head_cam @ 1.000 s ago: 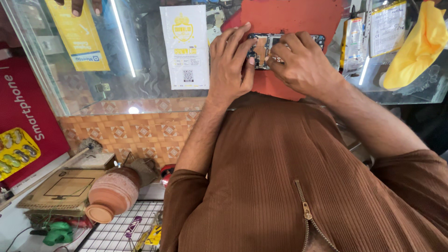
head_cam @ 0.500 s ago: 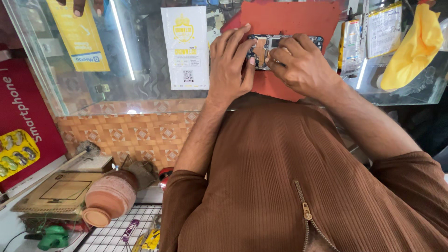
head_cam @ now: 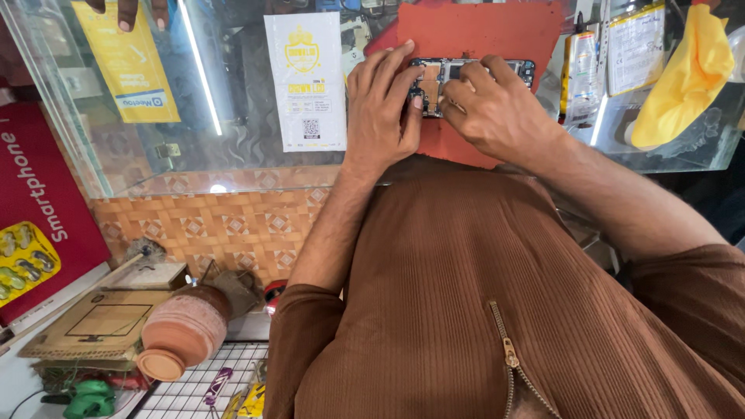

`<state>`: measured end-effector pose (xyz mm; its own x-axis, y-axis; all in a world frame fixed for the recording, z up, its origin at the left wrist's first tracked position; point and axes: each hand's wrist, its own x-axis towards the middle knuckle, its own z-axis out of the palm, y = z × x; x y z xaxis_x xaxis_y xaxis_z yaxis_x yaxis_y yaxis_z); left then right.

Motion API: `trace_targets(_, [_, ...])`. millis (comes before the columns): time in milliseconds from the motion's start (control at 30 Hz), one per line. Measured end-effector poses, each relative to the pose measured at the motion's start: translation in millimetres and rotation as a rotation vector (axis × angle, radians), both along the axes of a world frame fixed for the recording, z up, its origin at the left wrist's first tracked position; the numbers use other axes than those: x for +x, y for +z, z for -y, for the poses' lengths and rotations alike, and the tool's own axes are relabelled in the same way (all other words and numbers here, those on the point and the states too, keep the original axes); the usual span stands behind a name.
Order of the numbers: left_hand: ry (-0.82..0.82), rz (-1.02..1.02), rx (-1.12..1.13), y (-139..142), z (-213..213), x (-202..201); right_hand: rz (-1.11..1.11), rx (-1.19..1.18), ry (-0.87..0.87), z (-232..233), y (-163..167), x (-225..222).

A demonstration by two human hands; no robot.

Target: The person opens a smartphone, removes the battery, applies adhesive, cuts and places tape, then reinserts the battery and closes the device. The work is performed on a glass counter with tools and parts visible.

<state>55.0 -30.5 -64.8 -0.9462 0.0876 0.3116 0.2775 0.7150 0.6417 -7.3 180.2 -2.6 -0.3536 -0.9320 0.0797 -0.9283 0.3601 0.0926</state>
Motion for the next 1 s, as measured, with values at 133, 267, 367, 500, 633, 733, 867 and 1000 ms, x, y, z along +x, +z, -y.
trace_targets(133, [0.003, -0.01, -0.014, 0.3, -0.1, 0.5, -0.039, 0.023, 0.004, 1.0, 0.7, 0.6])
trace_targets(267, [0.017, -0.012, 0.012, 0.3, -0.5, 0.2, 0.122, -0.168, -0.02, -1.9, -5.7, -4.5])
trace_targets(367, [0.051, 0.008, 0.034, 0.5, -2.2, -1.5, 0.284, -0.369, -0.074, -7.3, -13.2, -3.6])
trace_targets(500, [0.086, 0.031, 0.039, 1.1, -5.8, -5.4, 0.432, -0.601, -0.204, -21.3, -21.3, 6.8])
trace_targets(633, [0.124, 0.066, 0.037, 0.7, -11.8, -9.9, 0.474, -0.738, -0.391, -38.2, -26.3, 17.2])
trace_targets(733, [0.145, 0.065, 0.047, 0.2, -13.8, -10.2, 0.477, -0.755, -0.463, -47.6, -29.1, 22.0])
trace_targets(867, [0.175, 0.052, 0.028, -2.6, -17.3, -10.3, 0.458, -0.753, -0.464, -50.4, -31.8, 29.5])
trace_targets(1000, [0.185, 0.011, -0.008, -7.4, -17.3, -8.8, 0.499, -0.755, -0.471, -47.8, -30.9, 38.6])
